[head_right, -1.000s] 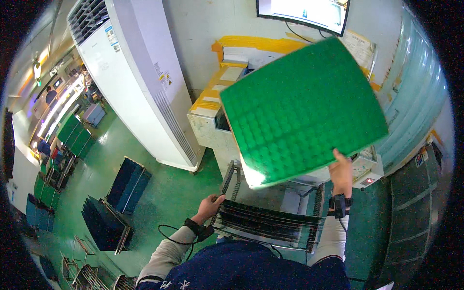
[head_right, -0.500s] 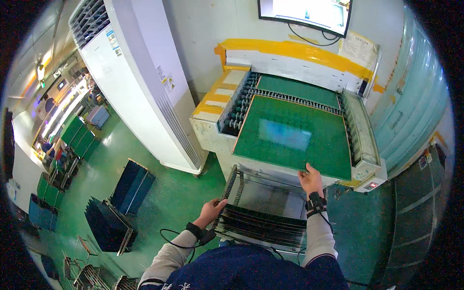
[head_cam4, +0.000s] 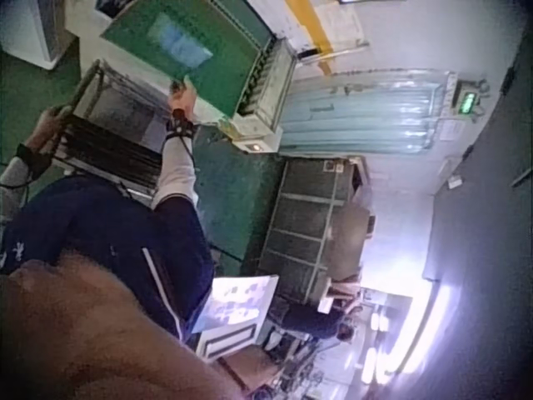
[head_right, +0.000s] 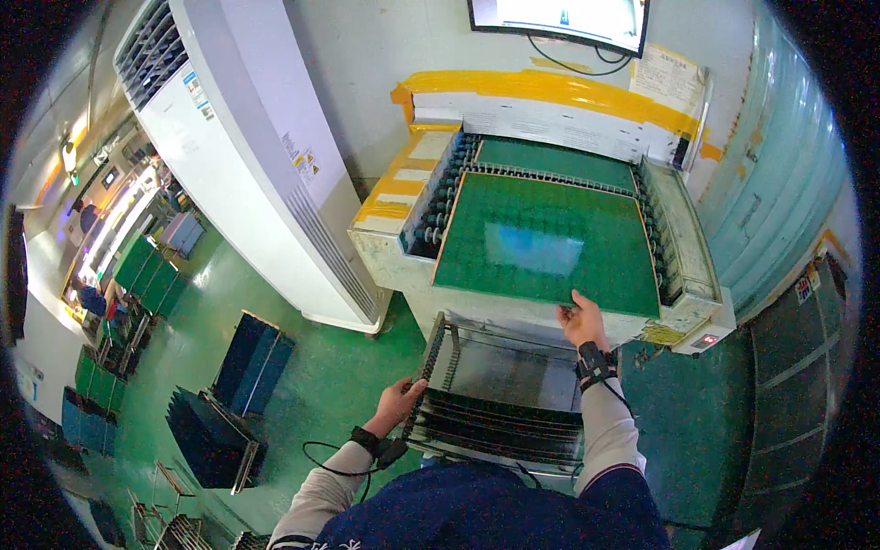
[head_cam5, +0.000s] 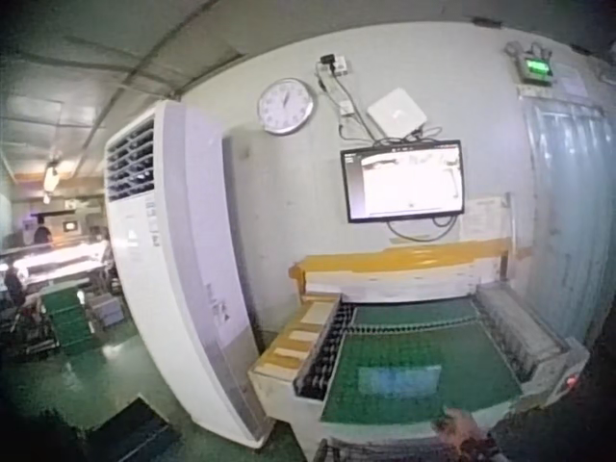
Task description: Manually transferring green circuit board panels from a metal storage rack onto the conveyor of a processing machine.
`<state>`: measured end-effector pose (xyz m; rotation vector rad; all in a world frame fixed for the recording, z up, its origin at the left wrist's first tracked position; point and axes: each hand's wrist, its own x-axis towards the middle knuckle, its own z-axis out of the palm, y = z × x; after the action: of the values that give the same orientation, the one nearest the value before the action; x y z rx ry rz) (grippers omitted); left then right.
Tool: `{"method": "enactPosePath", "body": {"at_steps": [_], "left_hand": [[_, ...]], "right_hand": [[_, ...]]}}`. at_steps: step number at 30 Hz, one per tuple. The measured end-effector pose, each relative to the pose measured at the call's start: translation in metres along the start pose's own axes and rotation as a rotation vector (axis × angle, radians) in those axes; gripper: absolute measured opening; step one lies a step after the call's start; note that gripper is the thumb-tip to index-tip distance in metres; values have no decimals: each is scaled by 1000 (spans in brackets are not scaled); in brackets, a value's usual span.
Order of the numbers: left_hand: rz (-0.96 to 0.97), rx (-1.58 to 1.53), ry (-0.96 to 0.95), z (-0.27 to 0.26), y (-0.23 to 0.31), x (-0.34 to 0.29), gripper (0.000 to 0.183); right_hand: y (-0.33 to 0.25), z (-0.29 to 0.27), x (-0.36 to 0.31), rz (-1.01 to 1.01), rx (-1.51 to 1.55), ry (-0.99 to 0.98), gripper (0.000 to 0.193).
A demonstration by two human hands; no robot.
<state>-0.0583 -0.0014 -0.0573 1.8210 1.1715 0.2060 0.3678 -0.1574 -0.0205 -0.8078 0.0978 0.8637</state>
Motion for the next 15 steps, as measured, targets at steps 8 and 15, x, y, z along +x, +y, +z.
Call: {"method": "enactPosePath", "body": {"at_steps": [8,15], "left_hand": [[4,34,18,4,-12,6,82],[47,37,47,5,-16,5,82]], "right_hand": [[-7,8,4,27,-53,24,22],[1,-4,7,145,-190,-43,44]]}}
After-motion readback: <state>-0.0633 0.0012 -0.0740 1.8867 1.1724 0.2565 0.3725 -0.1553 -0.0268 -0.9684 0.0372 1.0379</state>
